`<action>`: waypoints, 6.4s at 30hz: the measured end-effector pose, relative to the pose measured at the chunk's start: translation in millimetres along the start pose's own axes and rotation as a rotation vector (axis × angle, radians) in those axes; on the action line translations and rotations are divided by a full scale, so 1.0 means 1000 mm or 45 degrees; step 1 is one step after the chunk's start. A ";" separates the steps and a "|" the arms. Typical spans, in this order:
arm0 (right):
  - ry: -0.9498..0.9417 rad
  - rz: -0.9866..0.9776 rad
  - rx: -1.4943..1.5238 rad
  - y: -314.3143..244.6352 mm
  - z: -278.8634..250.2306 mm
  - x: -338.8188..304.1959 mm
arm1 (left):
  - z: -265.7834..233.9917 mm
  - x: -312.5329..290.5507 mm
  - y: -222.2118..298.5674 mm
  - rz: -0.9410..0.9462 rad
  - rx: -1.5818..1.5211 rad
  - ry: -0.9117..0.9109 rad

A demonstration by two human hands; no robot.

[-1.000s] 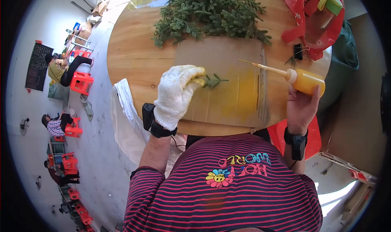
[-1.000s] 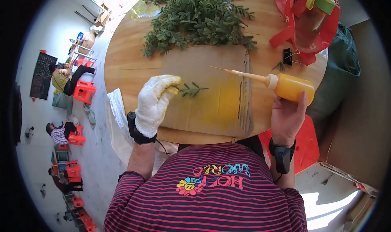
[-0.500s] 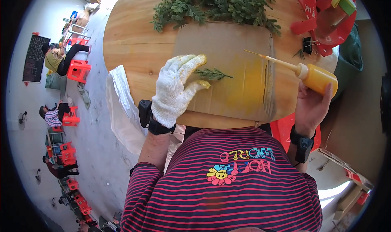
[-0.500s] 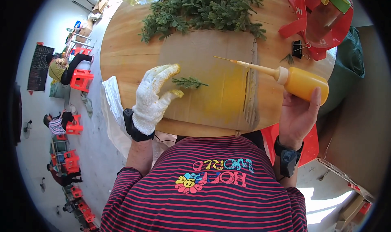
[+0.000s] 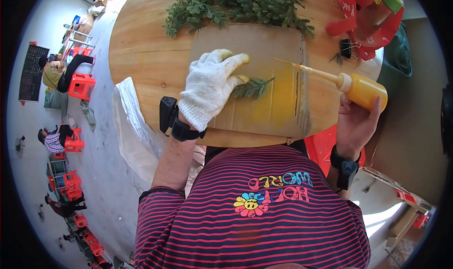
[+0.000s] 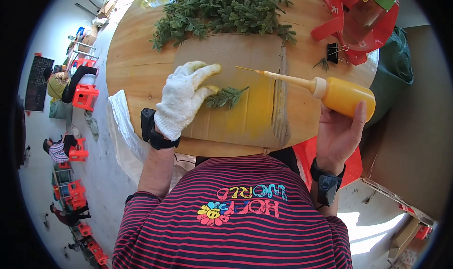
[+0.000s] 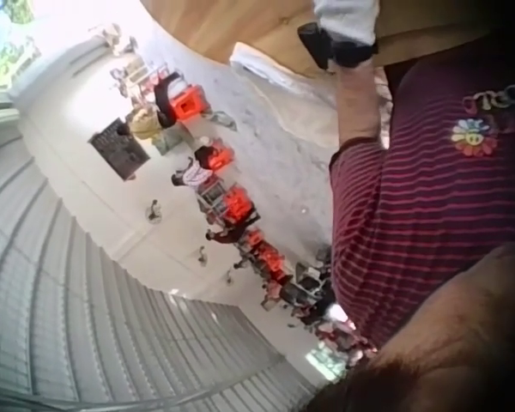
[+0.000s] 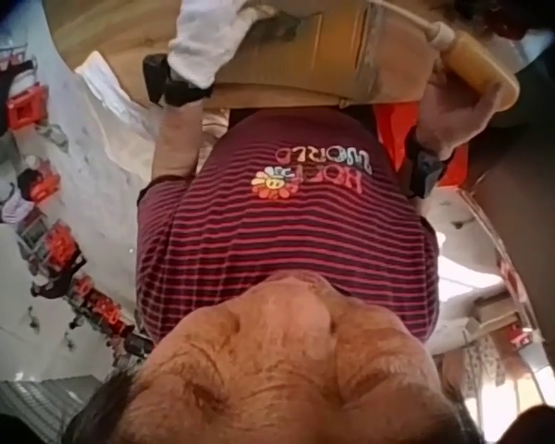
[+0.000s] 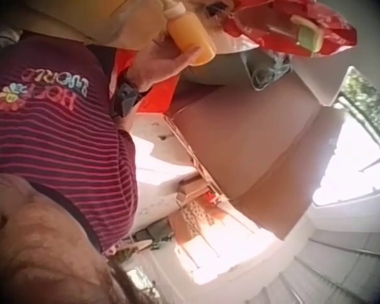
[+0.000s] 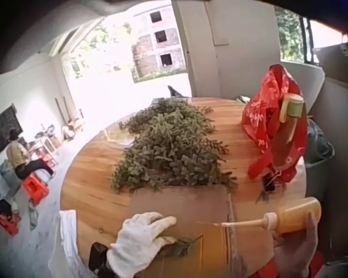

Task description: The person takes plastic branches from a bag, places them on a cardboard sheet, and applies glue from a squeeze bottle. They repeat this process for several branches, setting each one aside on the table after gluing.

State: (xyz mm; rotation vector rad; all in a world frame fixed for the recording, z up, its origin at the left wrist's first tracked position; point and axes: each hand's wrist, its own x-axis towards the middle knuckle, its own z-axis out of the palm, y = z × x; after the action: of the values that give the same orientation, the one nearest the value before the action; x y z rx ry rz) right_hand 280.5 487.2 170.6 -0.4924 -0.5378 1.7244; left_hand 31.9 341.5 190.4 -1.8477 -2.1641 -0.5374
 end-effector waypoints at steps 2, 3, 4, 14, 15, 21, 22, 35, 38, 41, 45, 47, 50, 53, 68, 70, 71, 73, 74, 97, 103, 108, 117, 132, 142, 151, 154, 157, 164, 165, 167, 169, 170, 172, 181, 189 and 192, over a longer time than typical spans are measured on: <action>-0.012 0.006 -0.034 0.003 0.001 0.000 | 0.002 -0.006 -0.006 -0.124 -0.236 0.164; -0.013 0.011 -0.040 0.003 0.001 0.000 | 0.002 -0.009 -0.008 -0.189 -0.353 0.247; -0.025 0.020 -0.049 0.003 0.000 -0.001 | 0.002 -0.013 -0.008 -0.197 -0.356 0.247; -0.272 0.105 -0.102 0.009 -0.005 -0.006 | 0.008 -0.034 0.016 -0.227 -0.168 0.012; -0.279 0.111 -0.110 0.009 -0.005 -0.006 | 0.010 -0.033 0.015 -0.210 -0.130 -0.022; -0.369 0.041 -0.271 0.009 -0.003 -0.006 | 0.018 -0.025 0.007 -0.110 -0.131 -0.054; -0.382 0.028 -0.291 0.009 -0.003 -0.007 | 0.019 -0.025 0.006 -0.105 -0.136 -0.043; -0.413 -0.063 -0.492 0.021 -0.002 0.001 | 0.021 -0.026 0.001 -0.119 -0.235 -0.060; -0.416 -0.080 -0.524 0.022 0.001 0.002 | 0.022 -0.026 0.001 -0.117 -0.239 -0.057; -0.445 -0.078 -0.532 0.022 0.003 0.003 | 0.021 -0.025 0.002 -0.119 -0.241 -0.065; -0.474 -0.076 -0.544 0.024 0.006 0.003 | 0.021 -0.025 0.002 -0.118 -0.237 -0.077; -0.480 -0.075 -0.549 0.024 0.007 0.004 | 0.022 -0.026 0.002 -0.108 -0.229 -0.061; -0.460 -0.071 -0.612 0.024 0.006 0.005 | 0.022 -0.026 0.001 -0.102 -0.236 -0.063; -0.424 -0.069 -0.646 0.024 0.015 0.001 | 0.022 -0.026 0.001 -0.099 -0.233 -0.061; -0.334 -0.135 -0.845 0.010 0.015 0.006 | 0.026 -0.025 0.002 -0.059 -0.196 0.033; -0.322 -0.154 -0.855 0.008 0.015 0.007 | 0.027 -0.025 0.001 -0.062 -0.224 0.019; -0.322 -0.154 -0.854 0.007 0.015 0.007 | 0.027 -0.025 0.000 -0.066 -0.235 0.014; -0.310 -0.158 -0.871 0.004 0.013 0.007 | 0.026 -0.025 0.000 -0.064 -0.233 0.016; -0.303 -0.159 -0.880 0.003 0.013 0.008 | 0.026 -0.025 0.000 -0.064 -0.232 0.018; -0.190 -0.221 -0.757 -0.014 -0.013 0.026 | 0.026 -0.022 0.002 -0.080 -0.226 -0.009; -0.193 -0.134 -0.457 -0.010 -0.019 0.020 | 0.005 -0.026 -0.006 -0.162 -0.076 -0.027; -0.210 0.038 -0.249 0.003 -0.029 0.015 | -0.021 -0.042 -0.055 -0.402 0.268 0.042; -0.258 0.173 0.022 0.029 -0.044 0.011 | -0.026 0.011 -0.070 -0.299 -0.096 0.219; -0.289 0.163 0.115 0.029 -0.045 0.011 | 0.034 0.065 -0.087 -0.524 0.009 0.139; -0.132 0.191 0.205 0.028 -0.046 0.014 | -0.014 0.018 -0.032 -0.091 -0.285 0.242; -0.048 0.207 0.137 0.026 -0.034 0.014 | -0.016 -0.016 -0.005 0.023 -0.101 0.041; -0.099 0.180 0.131 0.026 -0.036 0.014 | -0.011 -0.019 -0.005 -0.063 -0.230 0.119; -0.137 0.169 0.095 0.027 -0.039 0.014 | 0.000 -0.015 -0.003 -0.128 -0.407 0.197; -0.129 0.111 -0.091 0.022 -0.029 0.012 | 0.018 -0.011 0.015 -0.251 -0.223 -0.029; -0.177 0.091 -0.141 0.021 -0.025 0.012 | 0.020 -0.011 0.015 -0.254 -0.233 -0.028; -0.228 0.072 -0.197 0.020 -0.018 0.012 | 0.021 -0.013 0.013 -0.249 -0.239 0.001; -0.323 0.010 -0.317 0.020 -0.012 0.012 | 0.022 -0.013 0.012 -0.251 -0.247 0.016; -0.371 -0.021 -0.376 0.020 -0.009 0.011 | 0.022 -0.012 0.013 -0.256 -0.248 0.002; -0.382 -0.042 -0.411 0.021 -0.003 0.009 | 0.020 -0.012 0.014 -0.268 -0.248 -0.027; -0.397 -0.124 -0.552 0.027 0.003 0.008 | 0.019 -0.013 0.013 -0.290 -0.281 -0.045; -0.351 -0.148 -0.669 0.028 0.005 0.005 | 0.022 -0.014 0.012 -0.257 -0.245 -0.018; -0.330 -0.170 -0.719 0.025 0.007 0.003 | 0.022 -0.014 0.012 -0.252 -0.220 -0.018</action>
State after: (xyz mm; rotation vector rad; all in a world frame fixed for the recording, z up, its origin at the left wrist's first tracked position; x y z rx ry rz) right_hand 256.1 485.1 161.2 -0.6127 -1.2328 1.5044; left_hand 47.4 340.0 166.5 -1.7313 -2.3935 -0.7765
